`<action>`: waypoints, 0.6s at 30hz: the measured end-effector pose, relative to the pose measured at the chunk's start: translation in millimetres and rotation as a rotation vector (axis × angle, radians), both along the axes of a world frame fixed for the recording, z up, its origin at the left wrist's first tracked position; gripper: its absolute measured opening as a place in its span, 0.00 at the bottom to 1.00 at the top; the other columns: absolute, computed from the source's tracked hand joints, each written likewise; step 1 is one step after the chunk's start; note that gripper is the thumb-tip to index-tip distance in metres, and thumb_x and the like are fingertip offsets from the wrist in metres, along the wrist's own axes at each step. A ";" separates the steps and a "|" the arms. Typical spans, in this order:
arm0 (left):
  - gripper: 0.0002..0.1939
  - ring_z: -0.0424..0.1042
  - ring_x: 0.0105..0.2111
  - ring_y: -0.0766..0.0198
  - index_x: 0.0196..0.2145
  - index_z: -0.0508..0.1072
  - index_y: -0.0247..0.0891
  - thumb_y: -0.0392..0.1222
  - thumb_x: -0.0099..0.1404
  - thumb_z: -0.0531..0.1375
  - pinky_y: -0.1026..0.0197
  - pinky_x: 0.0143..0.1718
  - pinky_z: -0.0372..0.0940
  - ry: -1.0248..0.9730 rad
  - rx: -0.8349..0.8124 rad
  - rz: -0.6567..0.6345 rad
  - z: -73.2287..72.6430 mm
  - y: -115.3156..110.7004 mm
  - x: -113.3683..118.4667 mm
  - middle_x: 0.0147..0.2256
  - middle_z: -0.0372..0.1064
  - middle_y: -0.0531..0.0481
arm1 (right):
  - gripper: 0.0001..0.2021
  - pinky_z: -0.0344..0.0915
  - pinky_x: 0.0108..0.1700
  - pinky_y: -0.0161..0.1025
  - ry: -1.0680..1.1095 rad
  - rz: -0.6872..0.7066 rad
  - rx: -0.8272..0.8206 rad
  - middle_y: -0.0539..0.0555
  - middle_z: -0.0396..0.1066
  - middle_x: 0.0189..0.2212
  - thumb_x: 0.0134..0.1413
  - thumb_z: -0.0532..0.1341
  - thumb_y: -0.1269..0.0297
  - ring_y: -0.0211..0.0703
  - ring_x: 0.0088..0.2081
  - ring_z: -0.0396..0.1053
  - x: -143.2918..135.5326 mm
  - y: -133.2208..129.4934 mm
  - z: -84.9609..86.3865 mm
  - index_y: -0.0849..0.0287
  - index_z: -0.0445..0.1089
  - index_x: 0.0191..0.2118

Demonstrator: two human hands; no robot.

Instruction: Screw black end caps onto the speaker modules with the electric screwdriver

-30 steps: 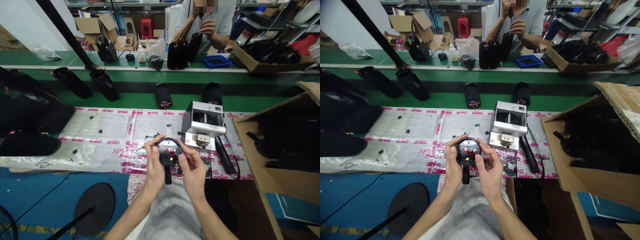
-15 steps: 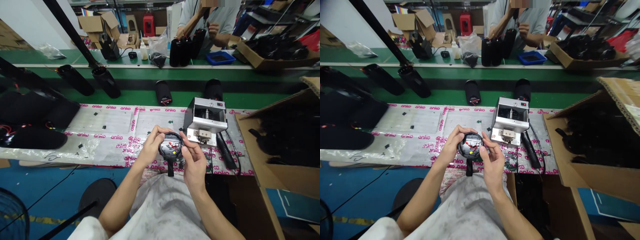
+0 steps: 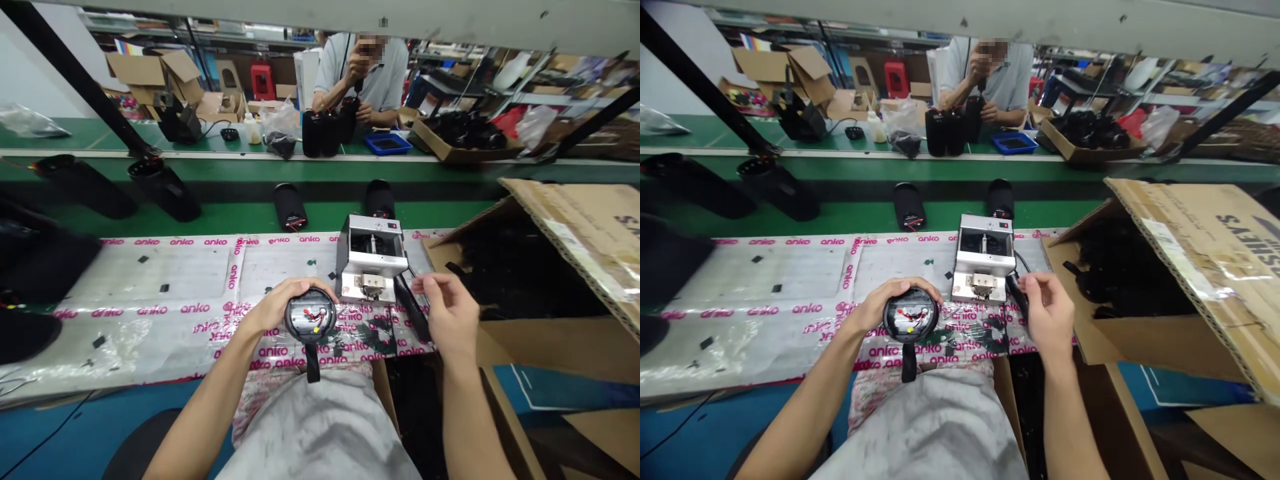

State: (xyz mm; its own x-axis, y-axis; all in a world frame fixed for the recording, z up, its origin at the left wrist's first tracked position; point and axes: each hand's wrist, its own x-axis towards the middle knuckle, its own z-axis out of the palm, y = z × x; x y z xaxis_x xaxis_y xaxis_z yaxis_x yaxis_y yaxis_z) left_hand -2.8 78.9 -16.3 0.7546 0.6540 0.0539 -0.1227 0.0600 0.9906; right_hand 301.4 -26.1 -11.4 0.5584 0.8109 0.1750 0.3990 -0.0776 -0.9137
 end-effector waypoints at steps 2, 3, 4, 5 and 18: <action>0.29 0.83 0.46 0.45 0.46 0.87 0.38 0.60 0.80 0.52 0.49 0.50 0.75 -0.016 -0.002 -0.001 0.1 0.4 0.9 0.47 0.86 0.38 | 0.14 0.73 0.50 0.56 -0.048 -0.007 -0.133 0.57 0.80 0.33 0.53 0.74 0.52 0.54 0.35 0.74 29.3 9.3 -12.4 0.55 0.79 0.40; 0.29 0.83 0.46 0.44 0.46 0.87 0.38 0.60 0.79 0.53 0.49 0.50 0.75 -0.020 -0.005 -0.001 0.0 0.7 1.0 0.47 0.86 0.38 | 0.16 0.72 0.50 0.56 -0.062 0.007 -0.182 0.57 0.80 0.33 0.46 0.76 0.56 0.54 0.34 0.73 38.0 13.7 -20.3 0.56 0.80 0.40; 0.29 0.83 0.46 0.44 0.46 0.87 0.38 0.60 0.79 0.53 0.49 0.51 0.75 -0.022 -0.008 -0.002 -0.1 1.0 0.9 0.47 0.86 0.38 | 0.17 0.71 0.50 0.56 -0.069 0.025 -0.219 0.57 0.80 0.33 0.40 0.77 0.59 0.55 0.34 0.73 43.6 17.5 -28.1 0.56 0.80 0.39; 0.28 0.84 0.47 0.43 0.46 0.88 0.38 0.59 0.79 0.53 0.49 0.51 0.75 -0.020 -0.008 -0.003 -0.1 1.1 0.7 0.48 0.86 0.39 | 0.18 0.71 0.50 0.56 -0.067 0.041 -0.241 0.57 0.80 0.34 0.37 0.78 0.60 0.55 0.35 0.74 46.9 20.3 -34.6 0.56 0.80 0.38; 0.27 0.84 0.44 0.45 0.45 0.88 0.36 0.58 0.78 0.54 0.50 0.49 0.75 -0.041 -0.066 0.002 -3.5 -0.7 3.0 0.46 0.86 0.38 | 0.42 0.43 0.17 0.41 0.425 0.295 0.193 0.44 0.56 0.19 0.60 0.38 0.16 0.33 0.14 0.37 35.4 -4.6 44.2 0.48 0.71 0.36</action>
